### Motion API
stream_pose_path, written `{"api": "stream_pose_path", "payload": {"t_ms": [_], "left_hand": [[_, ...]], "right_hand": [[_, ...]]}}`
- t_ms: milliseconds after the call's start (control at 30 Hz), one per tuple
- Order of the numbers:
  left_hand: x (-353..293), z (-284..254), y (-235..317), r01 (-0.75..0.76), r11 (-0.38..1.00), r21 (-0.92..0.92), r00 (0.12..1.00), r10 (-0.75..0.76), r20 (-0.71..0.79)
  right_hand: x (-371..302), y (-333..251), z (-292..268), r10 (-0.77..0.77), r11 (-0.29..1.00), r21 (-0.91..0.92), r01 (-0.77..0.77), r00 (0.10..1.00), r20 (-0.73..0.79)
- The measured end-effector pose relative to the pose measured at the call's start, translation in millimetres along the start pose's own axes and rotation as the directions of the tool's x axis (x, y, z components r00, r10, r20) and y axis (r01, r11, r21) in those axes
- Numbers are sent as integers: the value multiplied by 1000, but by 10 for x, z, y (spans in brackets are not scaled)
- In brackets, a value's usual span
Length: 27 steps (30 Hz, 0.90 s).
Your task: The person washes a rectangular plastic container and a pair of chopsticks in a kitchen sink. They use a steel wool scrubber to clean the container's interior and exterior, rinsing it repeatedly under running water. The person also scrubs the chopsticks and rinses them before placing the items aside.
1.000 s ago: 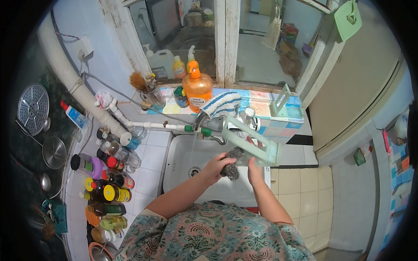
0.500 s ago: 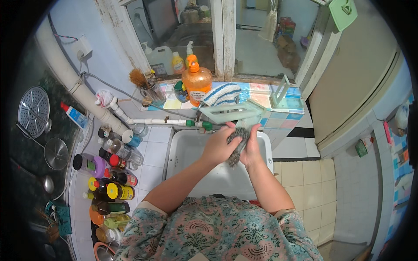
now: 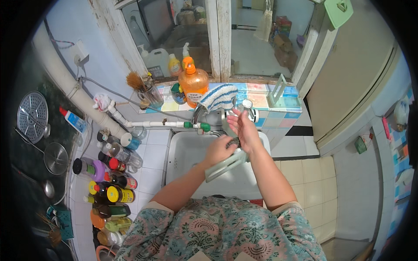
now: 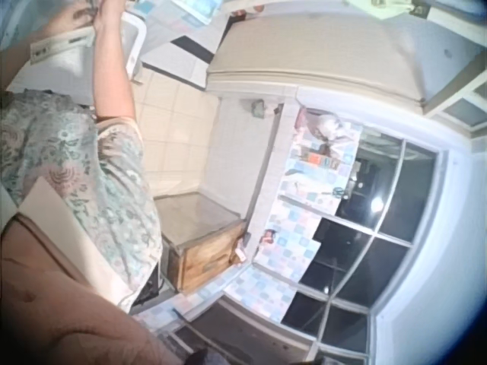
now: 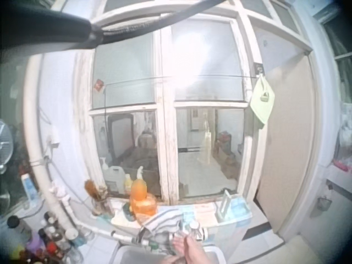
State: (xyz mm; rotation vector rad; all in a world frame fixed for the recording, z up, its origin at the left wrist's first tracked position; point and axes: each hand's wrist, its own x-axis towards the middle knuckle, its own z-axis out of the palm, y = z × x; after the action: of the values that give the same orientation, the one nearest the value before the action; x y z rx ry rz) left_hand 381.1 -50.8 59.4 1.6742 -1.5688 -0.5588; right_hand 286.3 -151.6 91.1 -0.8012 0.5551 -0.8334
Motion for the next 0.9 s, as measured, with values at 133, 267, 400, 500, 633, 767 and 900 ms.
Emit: {"api": "stream_pose_path", "payload": {"t_ms": [133,267,400,500,633,767,900], "left_hand": [[64,189,-398,197,939,-282,980,-186,67],[14,241,-674,439,763,-474,898,-358,255],[-128,219,-1134,593,631,-500,804,-495,329],[-340,177,-1359,679,525,-514,717,-624,310],[-602,174,-1725,745,327,-581,595,-720,358],[-828,222,-1965,741,151,-654,472,-810,349],[-1107,251,-2162,726,118,-678,466,-809,358]], "right_hand": [[169,397,-176,-184,975,-138,174,981,-61],[218,751,-308,-176,981,-104,164,978,-116],[132,811,-689,-106,952,-300,56,983,-152],[66,1082,-1282,-22,846,-508,-159,943,-331],[24,2067,-2522,-26,483,-807,-342,915,-403],[-161,2337,-2584,33,230,-821,-523,847,-530],[-43,2556,-2505,133,-116,-913,-391,905,-404]]}}
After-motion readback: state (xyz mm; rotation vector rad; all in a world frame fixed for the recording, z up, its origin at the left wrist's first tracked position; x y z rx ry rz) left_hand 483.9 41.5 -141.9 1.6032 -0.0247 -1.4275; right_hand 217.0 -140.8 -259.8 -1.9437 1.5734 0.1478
